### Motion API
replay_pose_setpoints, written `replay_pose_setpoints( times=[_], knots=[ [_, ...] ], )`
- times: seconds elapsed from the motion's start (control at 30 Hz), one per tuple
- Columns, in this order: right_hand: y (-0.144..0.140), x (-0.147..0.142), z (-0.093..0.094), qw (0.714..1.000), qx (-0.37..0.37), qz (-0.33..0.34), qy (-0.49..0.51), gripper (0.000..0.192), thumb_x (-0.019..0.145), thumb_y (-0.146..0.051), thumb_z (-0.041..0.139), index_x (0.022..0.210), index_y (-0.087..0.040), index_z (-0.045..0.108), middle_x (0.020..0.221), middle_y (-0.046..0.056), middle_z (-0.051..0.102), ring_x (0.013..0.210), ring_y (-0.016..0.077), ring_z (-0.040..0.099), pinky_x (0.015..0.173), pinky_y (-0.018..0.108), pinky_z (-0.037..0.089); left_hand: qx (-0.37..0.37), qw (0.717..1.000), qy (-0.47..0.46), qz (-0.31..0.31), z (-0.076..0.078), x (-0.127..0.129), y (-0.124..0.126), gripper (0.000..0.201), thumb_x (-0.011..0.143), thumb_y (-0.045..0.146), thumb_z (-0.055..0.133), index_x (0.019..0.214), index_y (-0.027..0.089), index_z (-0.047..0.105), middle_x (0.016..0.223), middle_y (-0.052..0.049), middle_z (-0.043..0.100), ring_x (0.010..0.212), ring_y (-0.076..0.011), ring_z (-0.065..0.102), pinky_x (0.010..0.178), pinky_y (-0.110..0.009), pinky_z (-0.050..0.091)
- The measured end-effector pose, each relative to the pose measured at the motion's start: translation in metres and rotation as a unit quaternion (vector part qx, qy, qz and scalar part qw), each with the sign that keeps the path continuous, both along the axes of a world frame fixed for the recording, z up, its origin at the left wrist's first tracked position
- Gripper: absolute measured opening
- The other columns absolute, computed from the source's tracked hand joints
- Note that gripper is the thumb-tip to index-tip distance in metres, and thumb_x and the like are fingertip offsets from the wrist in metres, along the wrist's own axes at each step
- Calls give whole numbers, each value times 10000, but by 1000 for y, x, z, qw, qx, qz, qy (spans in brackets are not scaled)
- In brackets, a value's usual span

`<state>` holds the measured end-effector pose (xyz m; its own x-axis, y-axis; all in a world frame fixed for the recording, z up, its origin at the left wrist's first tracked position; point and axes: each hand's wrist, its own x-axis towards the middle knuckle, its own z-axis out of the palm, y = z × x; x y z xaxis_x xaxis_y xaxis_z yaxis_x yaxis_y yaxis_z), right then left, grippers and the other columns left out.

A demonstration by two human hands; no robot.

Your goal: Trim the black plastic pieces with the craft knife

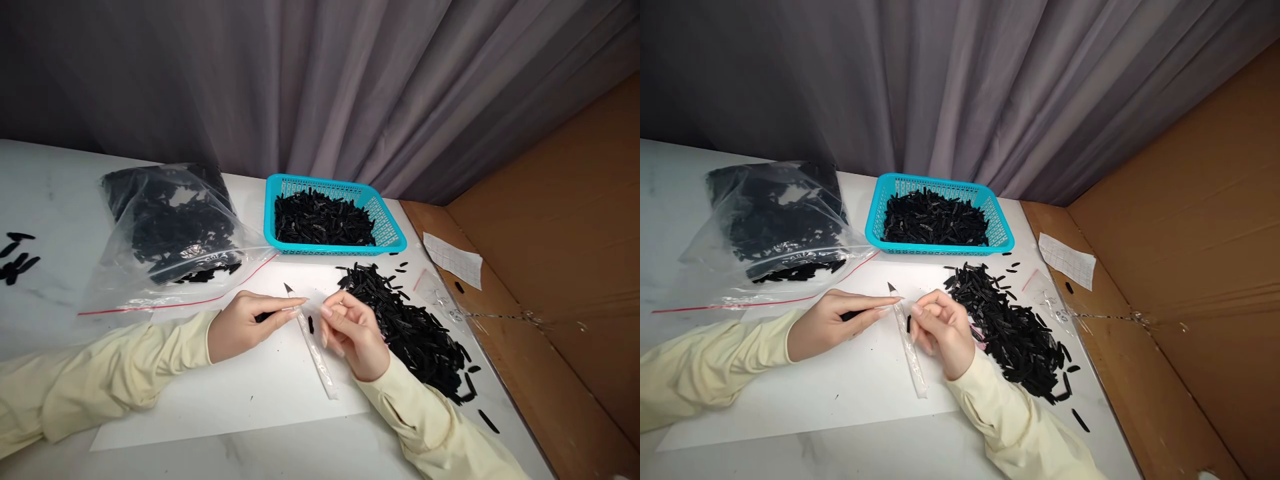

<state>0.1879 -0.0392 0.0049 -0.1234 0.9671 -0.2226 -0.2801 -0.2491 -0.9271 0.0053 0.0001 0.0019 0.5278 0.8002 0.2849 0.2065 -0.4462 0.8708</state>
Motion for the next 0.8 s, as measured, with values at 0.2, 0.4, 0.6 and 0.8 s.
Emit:
replay_pose_setpoints(
  times=[0.2,0.4,0.6,0.8],
  knots=[
    [5,16,19,887,173,122,-410,190,740,-274,636,876,-151,585,725,19,543,551,103,446,521,235,366,2,999,30,-23,-1,0,1,228,816,161,535,974,146,698,730,-2,730,568,-119,651,506,-168,505],
    [-7,5,9,773,213,207,-561,206,854,-175,439,1055,-133,453,741,41,532,617,162,497,568,278,380,-37,999,24,-31,0,0,2,236,831,184,519,985,157,694,918,-14,719,794,-140,672,699,-174,516],
    [-3,11,6,826,260,182,-465,216,859,-106,365,1061,-183,345,730,3,505,623,135,503,567,242,408,-44,997,59,-20,1,0,2,243,826,197,511,971,143,698,809,-19,726,639,-134,645,571,-205,488],
    [-4,10,11,838,336,133,-409,227,853,-87,405,1051,-193,374,776,14,525,694,127,527,620,239,449,-25,999,31,-24,-3,-1,1,262,813,209,534,986,91,692,790,-69,724,615,-150,641,549,-218,484]
  ],
)
